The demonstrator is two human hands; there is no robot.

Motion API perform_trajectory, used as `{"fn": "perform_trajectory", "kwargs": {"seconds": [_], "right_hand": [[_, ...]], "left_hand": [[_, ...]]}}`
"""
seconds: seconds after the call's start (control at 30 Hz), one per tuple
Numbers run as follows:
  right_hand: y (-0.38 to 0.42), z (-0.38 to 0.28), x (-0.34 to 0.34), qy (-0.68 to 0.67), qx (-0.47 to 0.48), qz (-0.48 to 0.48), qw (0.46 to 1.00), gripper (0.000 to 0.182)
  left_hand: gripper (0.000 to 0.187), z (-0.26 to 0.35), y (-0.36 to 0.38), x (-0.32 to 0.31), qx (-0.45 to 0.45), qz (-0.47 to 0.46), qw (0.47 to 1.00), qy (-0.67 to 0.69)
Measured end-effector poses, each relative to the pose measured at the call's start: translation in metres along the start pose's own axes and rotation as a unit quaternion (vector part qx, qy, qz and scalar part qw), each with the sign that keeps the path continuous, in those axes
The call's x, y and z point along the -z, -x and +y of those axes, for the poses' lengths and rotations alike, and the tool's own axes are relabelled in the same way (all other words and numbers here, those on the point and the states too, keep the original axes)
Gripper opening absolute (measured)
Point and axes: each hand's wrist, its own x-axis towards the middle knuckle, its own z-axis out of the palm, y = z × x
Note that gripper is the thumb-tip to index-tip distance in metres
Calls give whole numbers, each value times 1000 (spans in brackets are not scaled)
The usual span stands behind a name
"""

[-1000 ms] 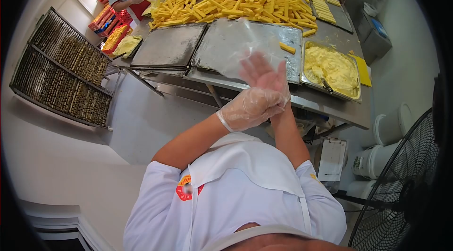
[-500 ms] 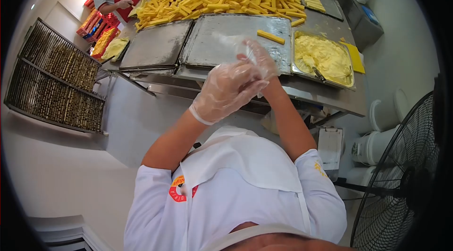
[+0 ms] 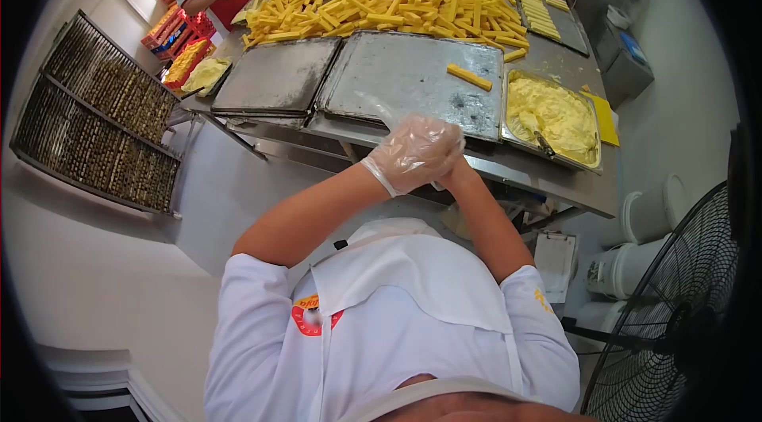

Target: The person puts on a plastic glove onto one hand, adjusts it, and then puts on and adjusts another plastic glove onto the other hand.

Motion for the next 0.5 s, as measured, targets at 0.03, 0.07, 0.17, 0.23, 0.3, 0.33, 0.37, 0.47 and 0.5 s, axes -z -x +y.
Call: {"fn": "perform_trajectory", "kwargs": {"seconds": [0.03,0.07,0.17,0.23,0.3,0.33,0.37,0.47,0.5], "right_hand": [[0,-5,2,-277,-50,31,959,36],[1,-14,2,-531,-97,59,840,37],[-13,-22,-6,-899,-118,105,408,41],[-30,-8,-22,-907,-74,117,398,42],[-33,-7,8,-897,-110,139,405,44],[-32,-10,30,-885,-148,153,413,45],[-32,-14,39,-881,-157,170,412,43],[-31,-20,49,-873,-190,198,404,40],[-33,-20,49,-874,-204,196,396,40]], "left_hand": [[15,3,-3,-3,-15,0,999,33],[15,10,-9,-9,-30,0,997,67],[19,25,-15,-19,-61,25,995,71],[22,45,-23,11,-53,35,994,92],[27,45,-13,33,-10,42,998,43],[29,36,-7,35,7,41,999,27],[30,28,-4,34,25,41,999,11],[35,15,-1,22,42,16,999,28],[36,13,-1,19,42,20,998,43]]}}
